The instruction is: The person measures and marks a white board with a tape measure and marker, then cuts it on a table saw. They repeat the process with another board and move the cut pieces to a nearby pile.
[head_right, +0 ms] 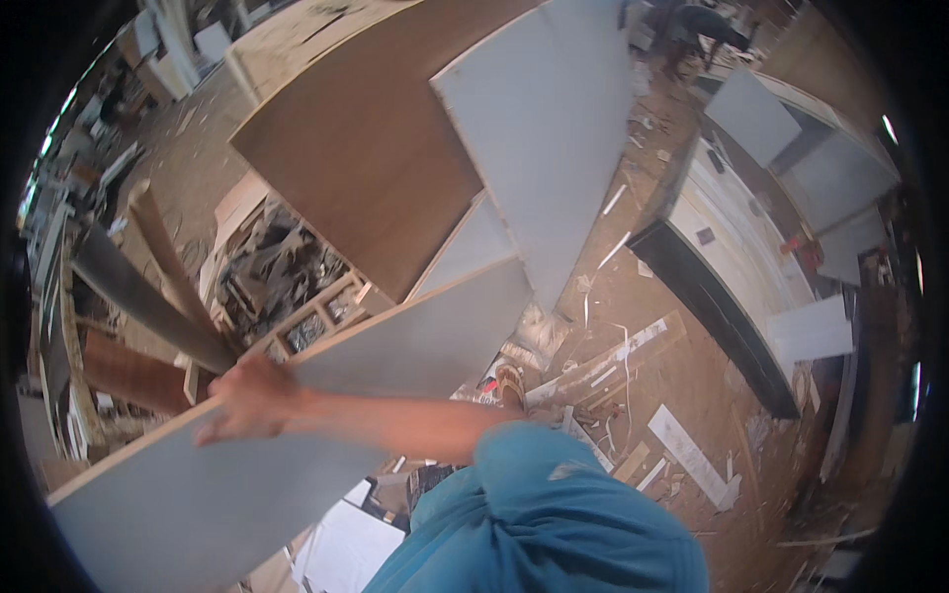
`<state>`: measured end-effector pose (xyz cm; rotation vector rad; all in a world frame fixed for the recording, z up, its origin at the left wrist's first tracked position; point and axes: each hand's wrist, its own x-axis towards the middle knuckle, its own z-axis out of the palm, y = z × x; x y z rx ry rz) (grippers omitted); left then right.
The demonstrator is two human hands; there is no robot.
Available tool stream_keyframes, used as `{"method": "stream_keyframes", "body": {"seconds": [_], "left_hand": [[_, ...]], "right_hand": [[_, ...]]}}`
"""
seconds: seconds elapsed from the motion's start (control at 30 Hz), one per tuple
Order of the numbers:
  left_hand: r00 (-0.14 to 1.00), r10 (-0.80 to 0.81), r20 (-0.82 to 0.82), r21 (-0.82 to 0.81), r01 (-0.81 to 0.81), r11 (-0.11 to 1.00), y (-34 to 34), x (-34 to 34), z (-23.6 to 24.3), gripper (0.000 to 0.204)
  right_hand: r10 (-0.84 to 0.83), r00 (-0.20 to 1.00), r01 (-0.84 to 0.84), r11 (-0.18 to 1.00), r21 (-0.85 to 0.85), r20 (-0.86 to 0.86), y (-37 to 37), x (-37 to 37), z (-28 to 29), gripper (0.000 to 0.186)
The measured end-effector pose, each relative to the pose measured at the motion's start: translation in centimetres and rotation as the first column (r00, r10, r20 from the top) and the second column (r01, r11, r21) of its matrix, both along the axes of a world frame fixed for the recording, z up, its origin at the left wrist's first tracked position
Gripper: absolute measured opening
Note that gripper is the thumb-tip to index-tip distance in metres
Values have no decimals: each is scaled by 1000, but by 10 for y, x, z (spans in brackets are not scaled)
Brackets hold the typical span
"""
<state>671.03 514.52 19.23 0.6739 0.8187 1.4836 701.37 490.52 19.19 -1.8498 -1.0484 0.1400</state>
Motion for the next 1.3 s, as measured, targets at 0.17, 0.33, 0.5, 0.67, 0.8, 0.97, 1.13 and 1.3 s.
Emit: {"method": "stream_keyframes", "body": {"seconds": [0.17, 0.33, 0.5, 0.67, 0.8, 0.97, 1.13, 1.3], "left_hand": [[991, -134, -28, 70, 136, 988, -7, 50, 45, 78], [946, -322, 16, 138, 317, 938, -33, 107, 85, 78], [864, -503, 30, 199, 488, 850, -84, 153, 117, 77], [723, -690, 32, 271, 658, 703, -174, 204, 148, 77], [533, -844, 57, 316, 793, 521, -290, 248, 174, 76], [260, -965, 11, 374, 894, 246, -471, 283, 206, 76], [-51, -993, -108, 427, 900, -92, -687, 299, 238, 75], [-331, -927, -174, 479, 794, -374, -895, 263, 263, 75]], "right_hand": [[109, 994, -104, 979, 175, -16, -2, -39, 112, 82], [48, 998, -57, 938, 342, 35, -53, -71, 176, 75], [-194, 981, 175, 878, 445, -2, -138, -90, 183, 72], [-473, 879, 409, 814, 413, 61, -256, -109, 176, 69], [-673, 734, 590, 698, 407, 91, -373, -145, 181, 66], [-895, 441, 792, 421, 442, 64, -526, -225, 192, 66], [-980, 184, 859, 197, 473, 74, -650, -317, 191, 72], [-977, -194, 864, -126, 488, 90, -739, -413, 188, 83]]}}
